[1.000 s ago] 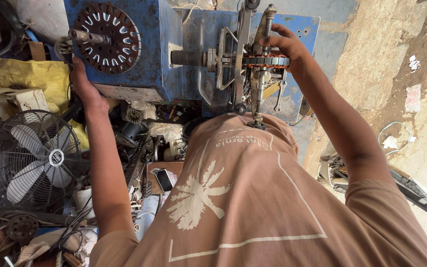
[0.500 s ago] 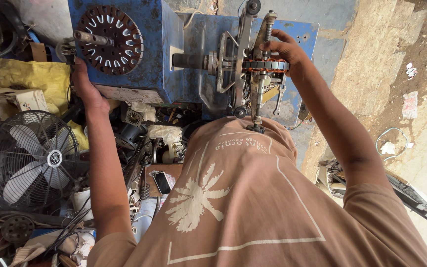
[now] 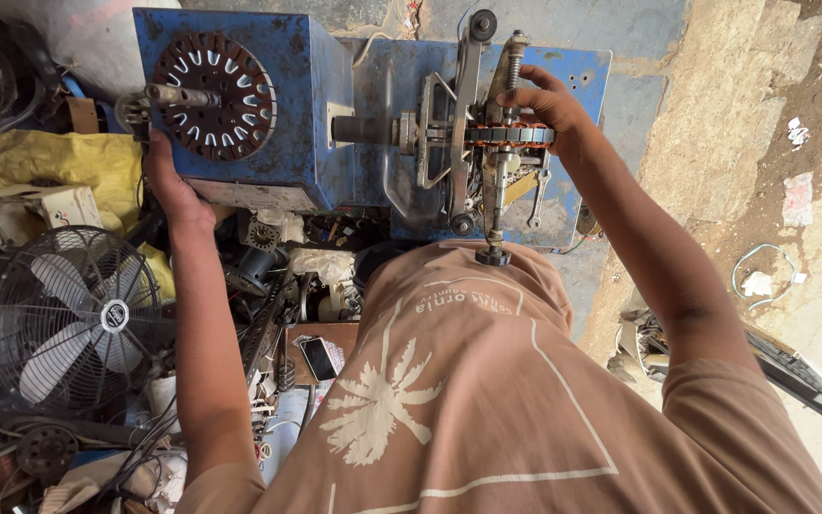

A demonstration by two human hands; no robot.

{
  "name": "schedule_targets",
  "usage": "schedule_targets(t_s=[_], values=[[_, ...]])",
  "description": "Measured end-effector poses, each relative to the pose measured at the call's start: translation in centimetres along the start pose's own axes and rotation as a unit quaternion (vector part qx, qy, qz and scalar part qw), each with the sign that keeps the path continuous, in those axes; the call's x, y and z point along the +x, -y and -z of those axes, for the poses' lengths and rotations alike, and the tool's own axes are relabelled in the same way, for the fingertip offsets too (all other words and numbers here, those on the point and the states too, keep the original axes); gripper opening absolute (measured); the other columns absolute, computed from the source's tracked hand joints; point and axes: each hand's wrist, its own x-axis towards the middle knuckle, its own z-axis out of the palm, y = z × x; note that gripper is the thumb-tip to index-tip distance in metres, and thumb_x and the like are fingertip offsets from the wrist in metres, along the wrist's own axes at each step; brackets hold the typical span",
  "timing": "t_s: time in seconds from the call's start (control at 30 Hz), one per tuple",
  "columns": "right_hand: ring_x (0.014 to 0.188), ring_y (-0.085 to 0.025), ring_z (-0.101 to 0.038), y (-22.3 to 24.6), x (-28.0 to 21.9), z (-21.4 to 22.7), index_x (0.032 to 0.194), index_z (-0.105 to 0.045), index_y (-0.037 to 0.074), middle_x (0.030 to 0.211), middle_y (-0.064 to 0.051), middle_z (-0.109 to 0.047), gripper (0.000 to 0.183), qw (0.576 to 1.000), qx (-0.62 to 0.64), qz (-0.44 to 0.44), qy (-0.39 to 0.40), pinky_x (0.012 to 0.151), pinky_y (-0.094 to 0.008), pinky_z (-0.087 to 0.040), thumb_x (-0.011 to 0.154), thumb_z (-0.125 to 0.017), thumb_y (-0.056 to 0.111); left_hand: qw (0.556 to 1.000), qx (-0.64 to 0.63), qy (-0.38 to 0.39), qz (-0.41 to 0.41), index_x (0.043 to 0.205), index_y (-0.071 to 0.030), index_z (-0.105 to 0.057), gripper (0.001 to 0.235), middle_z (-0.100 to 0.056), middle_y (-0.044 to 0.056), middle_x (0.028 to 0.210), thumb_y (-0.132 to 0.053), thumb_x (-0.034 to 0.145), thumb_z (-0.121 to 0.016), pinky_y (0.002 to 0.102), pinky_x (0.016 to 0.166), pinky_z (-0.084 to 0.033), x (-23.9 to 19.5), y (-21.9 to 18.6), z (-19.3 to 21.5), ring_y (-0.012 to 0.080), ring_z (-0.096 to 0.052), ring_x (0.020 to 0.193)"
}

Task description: The person is winding copper wire onto a motor stator using a manual winding machine, turning a handle and guiding the wire into the slots by hand.

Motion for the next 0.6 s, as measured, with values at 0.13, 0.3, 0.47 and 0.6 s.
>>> schedule_targets(t_s=[0.13, 0.3, 0.47, 0.6], values=[[0.077, -0.018, -0.069, -0.23, 0.3, 0.13, 0.138, -0.059, 0.014, 0.111, -0.009, -0.072, 0.075, 1.0, 0.002, -0.005, -0.005, 0.064, -0.034, -0.06, 0.069, -0.088, 0.01, 1.0, -0.005, -0.004, -0.001, 0.151, 0.0, -0.05, 0.078, -0.059, 0.012, 0.148, -0.055, 0.098, -0.068, 0.042, 0.117, -0.047, -0.01, 0.07, 0.01, 0.0254, -0.059, 0.136], [0.075, -0.02, -0.067, -0.06, 0.12, 0.11, 0.14, -0.059, 0.014, 0.111, -0.01, -0.072, 0.077, 1.0, 0.01, -0.006, 0.004, 0.062, -0.036, -0.059, 0.069, -0.087, 0.009, 1.0, -0.005, -0.011, 0.001, 0.148, 0.0, -0.051, 0.076, -0.061, 0.012, 0.145, -0.054, 0.097, -0.068, 0.043, 0.116, -0.048, -0.04, 0.21, 0.15, 0.0253, -0.061, 0.134], [0.077, -0.022, -0.069, 0.31, -0.5, -0.29, 0.141, -0.057, 0.014, 0.112, -0.011, -0.071, 0.079, 1.0, 0.009, -0.013, 0.0, 0.063, -0.04, -0.062, 0.068, -0.087, 0.009, 0.999, 0.02, -0.027, 0.0, 0.148, -0.001, -0.053, 0.077, -0.062, 0.011, 0.143, -0.057, 0.096, -0.067, 0.043, 0.115, -0.048, -0.23, 0.21, 0.01, 0.0248, -0.061, 0.133], [0.083, -0.027, -0.073, 0.66, -0.52, -0.65, 0.141, -0.055, 0.013, 0.114, -0.013, -0.07, 0.08, 1.0, 0.009, -0.017, -0.009, 0.063, -0.044, -0.063, 0.067, -0.087, 0.009, 0.999, 0.028, -0.028, 0.001, 0.148, -0.003, -0.053, 0.078, -0.061, 0.012, 0.142, -0.059, 0.095, -0.067, 0.043, 0.115, -0.048, -0.3, 0.06, -0.09, 0.0247, -0.06, 0.133]])
